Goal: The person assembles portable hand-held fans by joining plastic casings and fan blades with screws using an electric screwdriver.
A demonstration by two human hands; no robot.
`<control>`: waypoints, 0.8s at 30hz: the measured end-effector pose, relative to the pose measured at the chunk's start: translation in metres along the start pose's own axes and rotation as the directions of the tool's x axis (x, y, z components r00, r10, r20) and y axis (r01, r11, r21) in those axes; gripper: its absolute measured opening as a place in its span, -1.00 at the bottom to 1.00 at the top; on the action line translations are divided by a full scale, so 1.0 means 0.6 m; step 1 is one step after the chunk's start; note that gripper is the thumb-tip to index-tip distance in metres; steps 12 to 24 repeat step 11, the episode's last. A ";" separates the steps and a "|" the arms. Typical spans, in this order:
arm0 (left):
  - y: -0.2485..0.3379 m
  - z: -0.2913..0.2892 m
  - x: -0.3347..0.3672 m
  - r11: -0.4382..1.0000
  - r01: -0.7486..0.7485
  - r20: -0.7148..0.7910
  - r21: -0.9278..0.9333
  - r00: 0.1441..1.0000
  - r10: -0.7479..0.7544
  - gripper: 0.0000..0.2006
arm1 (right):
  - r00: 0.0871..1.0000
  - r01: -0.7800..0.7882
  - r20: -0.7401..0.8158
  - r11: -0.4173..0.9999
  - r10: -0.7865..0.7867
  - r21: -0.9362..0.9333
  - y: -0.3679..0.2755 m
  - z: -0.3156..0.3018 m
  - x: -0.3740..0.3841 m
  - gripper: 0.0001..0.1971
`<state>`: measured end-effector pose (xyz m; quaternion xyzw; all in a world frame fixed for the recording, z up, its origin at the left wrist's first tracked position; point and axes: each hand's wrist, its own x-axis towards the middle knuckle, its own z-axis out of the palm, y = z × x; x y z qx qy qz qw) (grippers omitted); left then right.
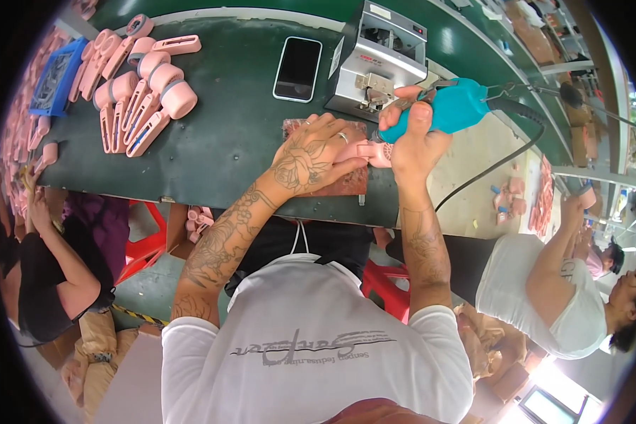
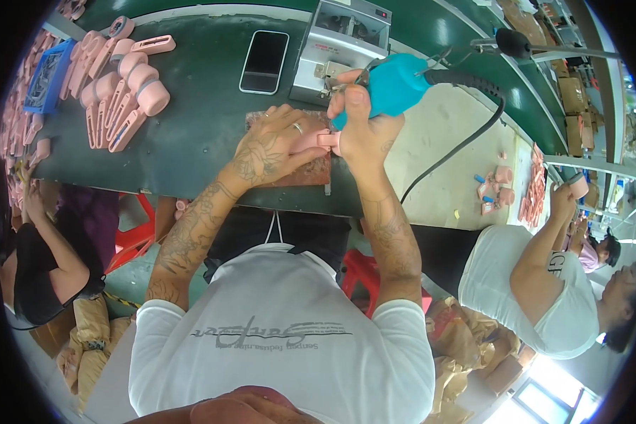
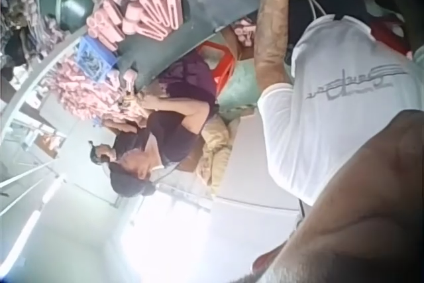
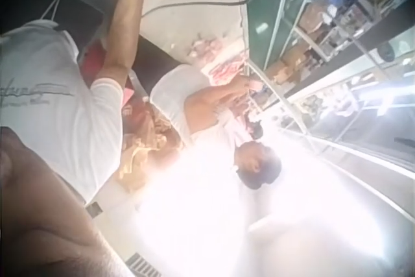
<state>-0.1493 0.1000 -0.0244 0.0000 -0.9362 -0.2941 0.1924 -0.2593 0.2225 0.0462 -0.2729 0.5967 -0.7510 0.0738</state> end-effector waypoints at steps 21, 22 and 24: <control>0.005 -0.005 0.004 1.000 -0.020 0.010 0.001 1.000 0.020 -0.52 | 1.000 0.018 0.017 0.995 -0.020 0.103 0.041 -0.011 -0.011 -0.60; 0.005 -0.005 0.004 1.000 -0.020 0.010 0.001 1.000 0.020 -0.52 | 1.000 0.018 0.017 0.995 -0.020 0.103 0.041 -0.011 -0.011 -0.60; 0.005 -0.005 0.004 1.000 -0.020 0.010 0.001 1.000 0.020 -0.52 | 1.000 0.018 0.017 0.995 -0.020 0.103 0.041 -0.011 -0.011 -0.60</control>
